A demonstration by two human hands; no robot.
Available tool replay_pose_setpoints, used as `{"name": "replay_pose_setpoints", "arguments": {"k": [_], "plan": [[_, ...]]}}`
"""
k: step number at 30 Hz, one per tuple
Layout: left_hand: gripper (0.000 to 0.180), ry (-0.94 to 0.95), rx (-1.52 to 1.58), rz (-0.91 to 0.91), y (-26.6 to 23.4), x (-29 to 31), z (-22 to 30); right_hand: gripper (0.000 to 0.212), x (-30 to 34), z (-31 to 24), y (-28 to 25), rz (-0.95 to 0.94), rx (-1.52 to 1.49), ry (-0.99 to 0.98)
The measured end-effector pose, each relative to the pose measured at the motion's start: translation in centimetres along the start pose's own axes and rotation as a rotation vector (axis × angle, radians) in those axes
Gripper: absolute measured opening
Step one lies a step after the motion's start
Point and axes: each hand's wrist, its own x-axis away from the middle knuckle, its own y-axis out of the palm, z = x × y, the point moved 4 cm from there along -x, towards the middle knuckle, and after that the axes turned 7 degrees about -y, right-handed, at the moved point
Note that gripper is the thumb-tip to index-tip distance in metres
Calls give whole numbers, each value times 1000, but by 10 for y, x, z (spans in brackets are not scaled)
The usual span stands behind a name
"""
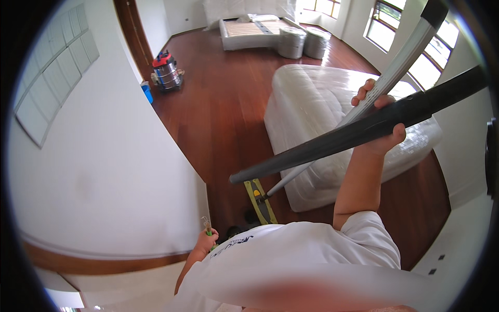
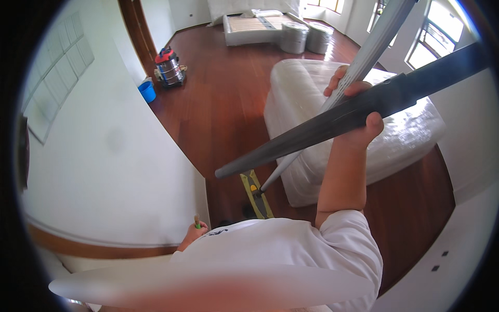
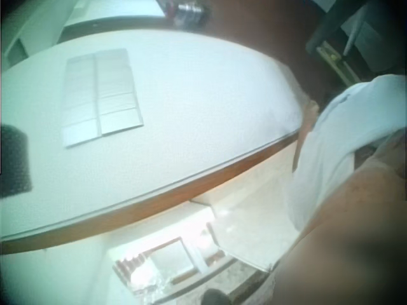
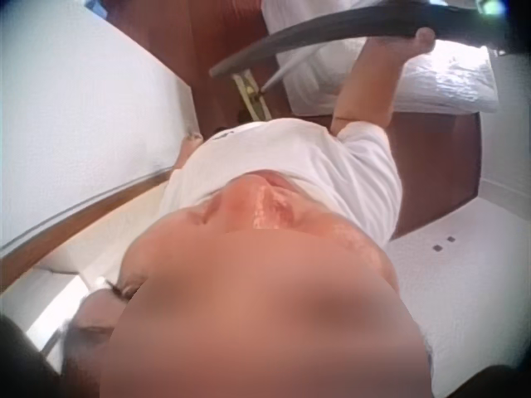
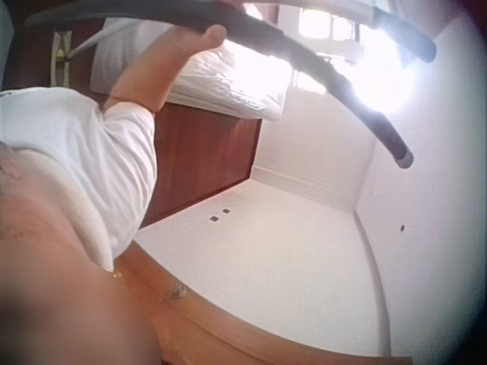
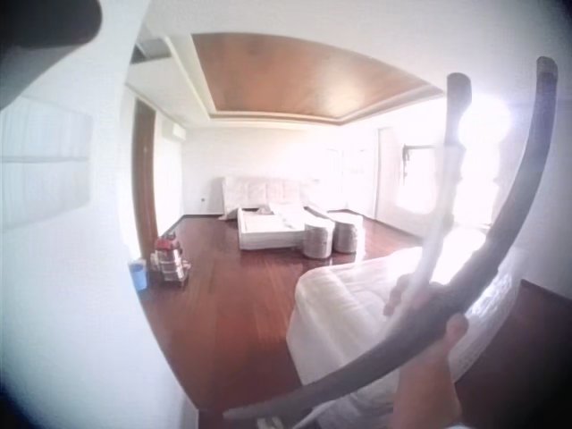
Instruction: The person assembles a vacuum cleaner by inserting a filter into the canister, attaching the motor unit, connecting the hose, and plugging in the power cord. The person then moves the assembled vacuum across the room.
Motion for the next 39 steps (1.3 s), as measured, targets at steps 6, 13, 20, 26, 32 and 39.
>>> {"name": "replay_pose_setpoints", "arguments": {"k": [6,13,20,26,32,39], "plan": [[5,-52,169,48,120,11,23,51,-31,-35,-90,-86,88,0],[6,-11,292,141,116,67,-12,49,-26,-71,-96,-118,24,-108],[9,-90,29,280,118,81,-113,48,-31,-78,-81,118,14,174],[7,-139,214,336,115,133,-94,38,-45,-114,-40,103,65,194],[5,-146,339,395,77,71,-26,40,-72,-1,-63,79,127,255],[2,-140,429,410,-12,-78,41,30,-116,142,-111,208,247,214]]}}
